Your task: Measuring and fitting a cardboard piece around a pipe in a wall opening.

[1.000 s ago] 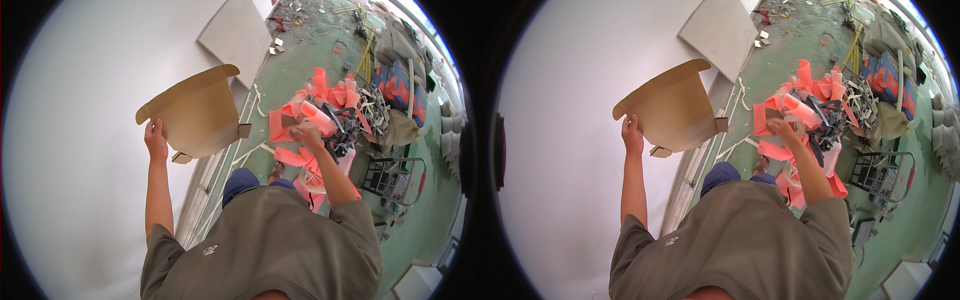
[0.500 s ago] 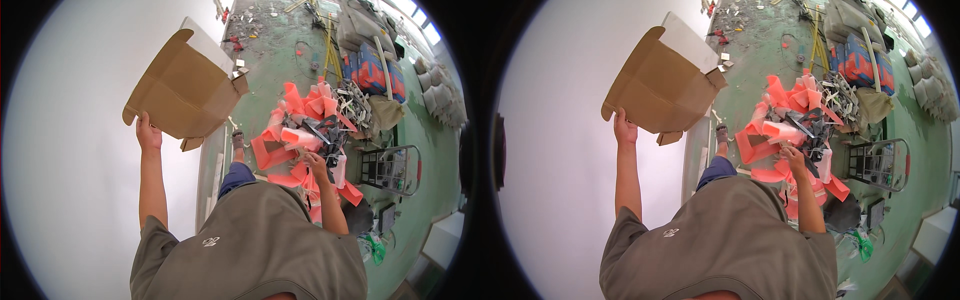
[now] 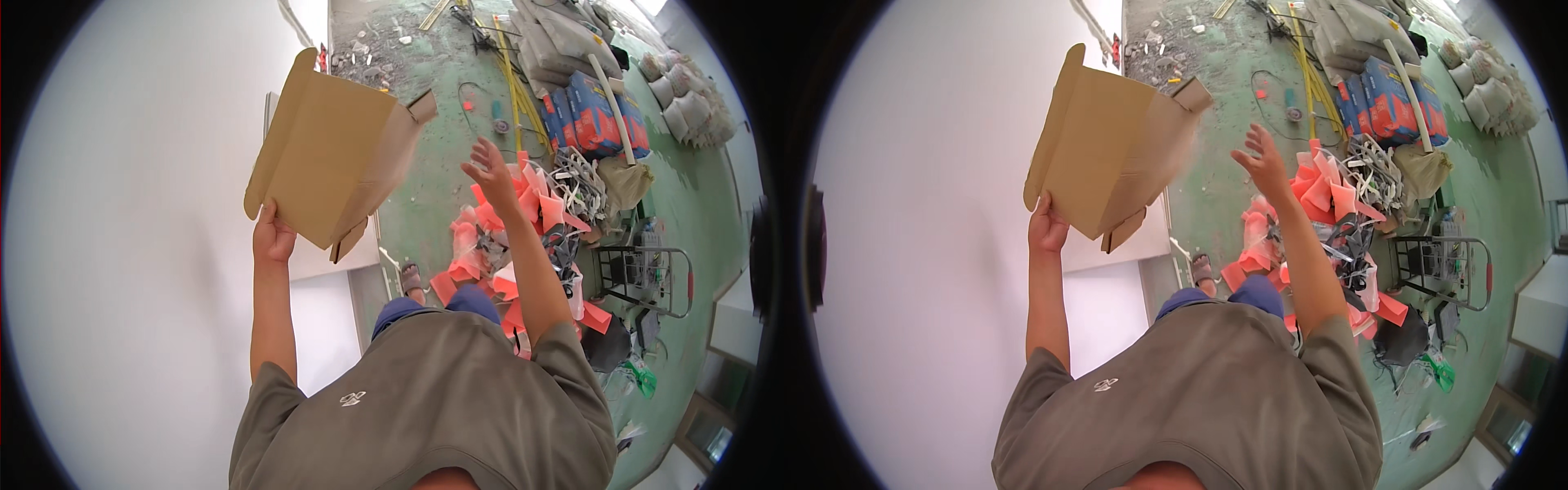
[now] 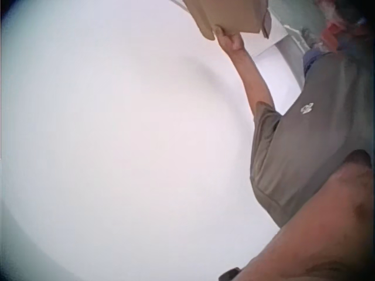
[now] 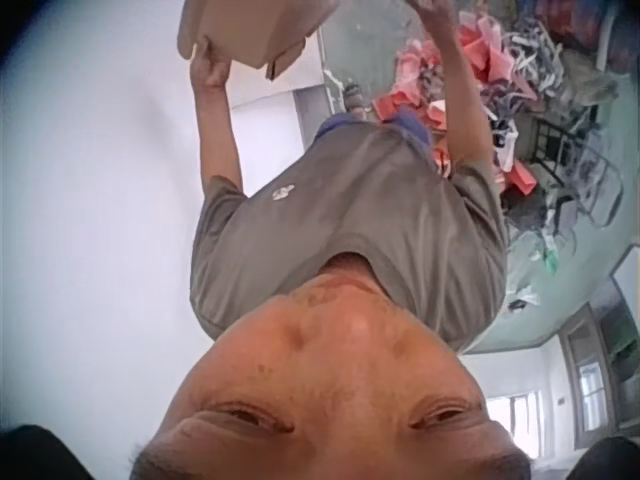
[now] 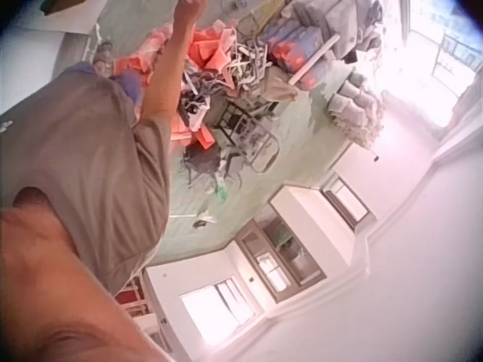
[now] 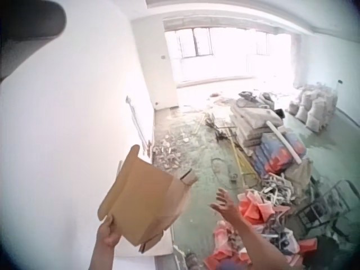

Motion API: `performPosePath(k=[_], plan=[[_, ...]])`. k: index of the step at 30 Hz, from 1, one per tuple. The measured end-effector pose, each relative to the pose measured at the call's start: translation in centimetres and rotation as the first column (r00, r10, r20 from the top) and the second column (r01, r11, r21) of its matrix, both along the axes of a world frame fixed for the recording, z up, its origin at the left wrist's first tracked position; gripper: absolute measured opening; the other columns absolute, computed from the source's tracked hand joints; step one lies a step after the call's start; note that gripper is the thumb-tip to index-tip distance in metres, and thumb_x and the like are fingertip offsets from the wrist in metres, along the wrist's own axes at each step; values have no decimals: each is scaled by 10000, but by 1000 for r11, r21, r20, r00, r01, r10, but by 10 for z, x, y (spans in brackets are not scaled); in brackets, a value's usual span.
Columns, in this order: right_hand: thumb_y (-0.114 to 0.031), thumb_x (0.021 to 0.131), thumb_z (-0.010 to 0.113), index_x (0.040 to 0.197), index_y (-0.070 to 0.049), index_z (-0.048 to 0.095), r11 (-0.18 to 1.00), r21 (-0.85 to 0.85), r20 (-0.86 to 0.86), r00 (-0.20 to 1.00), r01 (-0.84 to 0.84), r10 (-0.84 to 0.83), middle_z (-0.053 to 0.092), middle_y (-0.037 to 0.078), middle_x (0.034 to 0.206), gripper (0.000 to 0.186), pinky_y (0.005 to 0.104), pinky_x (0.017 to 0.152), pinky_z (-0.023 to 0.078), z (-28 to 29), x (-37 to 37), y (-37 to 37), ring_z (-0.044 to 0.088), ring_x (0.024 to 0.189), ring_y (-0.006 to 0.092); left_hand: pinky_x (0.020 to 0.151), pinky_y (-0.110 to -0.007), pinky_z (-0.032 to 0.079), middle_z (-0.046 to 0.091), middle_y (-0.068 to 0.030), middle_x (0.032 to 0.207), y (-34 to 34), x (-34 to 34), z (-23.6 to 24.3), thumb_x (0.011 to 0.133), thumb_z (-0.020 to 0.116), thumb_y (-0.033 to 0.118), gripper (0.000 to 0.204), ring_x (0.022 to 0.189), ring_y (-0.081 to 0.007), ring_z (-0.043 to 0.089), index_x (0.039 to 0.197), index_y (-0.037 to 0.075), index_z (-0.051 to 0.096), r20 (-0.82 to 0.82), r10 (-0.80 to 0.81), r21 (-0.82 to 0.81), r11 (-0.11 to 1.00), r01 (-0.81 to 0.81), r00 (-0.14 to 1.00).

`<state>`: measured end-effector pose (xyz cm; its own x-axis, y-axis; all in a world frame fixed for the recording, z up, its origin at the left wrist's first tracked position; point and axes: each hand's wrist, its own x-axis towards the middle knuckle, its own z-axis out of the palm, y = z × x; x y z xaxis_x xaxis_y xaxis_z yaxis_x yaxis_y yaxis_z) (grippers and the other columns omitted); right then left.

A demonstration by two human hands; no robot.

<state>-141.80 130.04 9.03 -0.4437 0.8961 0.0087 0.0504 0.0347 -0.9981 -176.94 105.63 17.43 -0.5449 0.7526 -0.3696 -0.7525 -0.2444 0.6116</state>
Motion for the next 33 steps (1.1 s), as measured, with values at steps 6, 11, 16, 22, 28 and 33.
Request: performPosePath(k=[6, 11, 16, 22, 28, 33], plan=[[-331, 726, 814, 1446, -110, 313, 940, 335, 66, 994, 61, -88, 393, 130, 1437, 905, 430, 1017, 374, 47, -63, 95, 377, 1322, 273, 1066, -384, 410, 476, -91, 1384, 70, -47, 0, 1011, 426, 197, 397, 1257, -215, 473, 1368, 27, 390, 73, -88, -64, 994, 93, 993], [-291, 786, 766, 1391, -84, 412, 877, 476, 96, 995, -67, 24, 490, 106, 1359, 731, 363, 982, 395, 44, -117, 172, 457, 1240, 202, 1061, -382, 411, 485, -90, 1379, 137, -80, 5, 1017, 408, 209, 401, 1263, -218, 467, 1370, 19, 388, 16, -180, -130, 975, 181, 983], [-176, 869, 675, 1163, -45, 605, 939, -72, -77, 940, -338, 332, 637, -7, 1010, 329, 254, 832, 432, -10, -143, 283, 547, 919, 88, 1061, -393, 399, 494, -85, 1371, 229, -132, -1, 1026, 376, 238, 402, 1259, -214, 470, 1363, 20, 399, -59, -16, -150, 989, 7, 998], [-129, 911, 618, 1099, -46, 627, 925, -235, -203, 946, -299, 254, 649, -17, 946, 205, 236, 777, 447, -17, -177, 368, 557, 860, 65, 1054, -380, 394, 521, -81, 1343, 324, -158, -30, 1021, 387, 297, 412, 1236, -219, 489, 1335, 37, 450, -154, -218, -175, 966, 191, 964], [-140, 908, 618, 1239, -48, 536, 935, -256, -188, 962, -244, 200, 635, 33, 1075, 353, 275, 843, 461, -18, -200, 470, 577, 968, 110, 913, -315, 465, 648, -85, 1120, 428, -127, -23, 884, 663, 154, 353, 1041, -162, 598, 1188, -7, 586, -278, -490, -475, 818, 326, 826], [-196, 836, 687, 1413, -79, 344, 873, 467, 296, 955, -139, -6, 518, 160, 1292, 681, 396, 909, 463, -20, -231, 535, 554, 1116, 278, 843, -275, 494, 672, -78, 1039, 520, -141, -13, 890, 645, 116, 286, 930, -124, 622, 1140, -19, 611, -514, -484, -501, 840, 211, 709]])
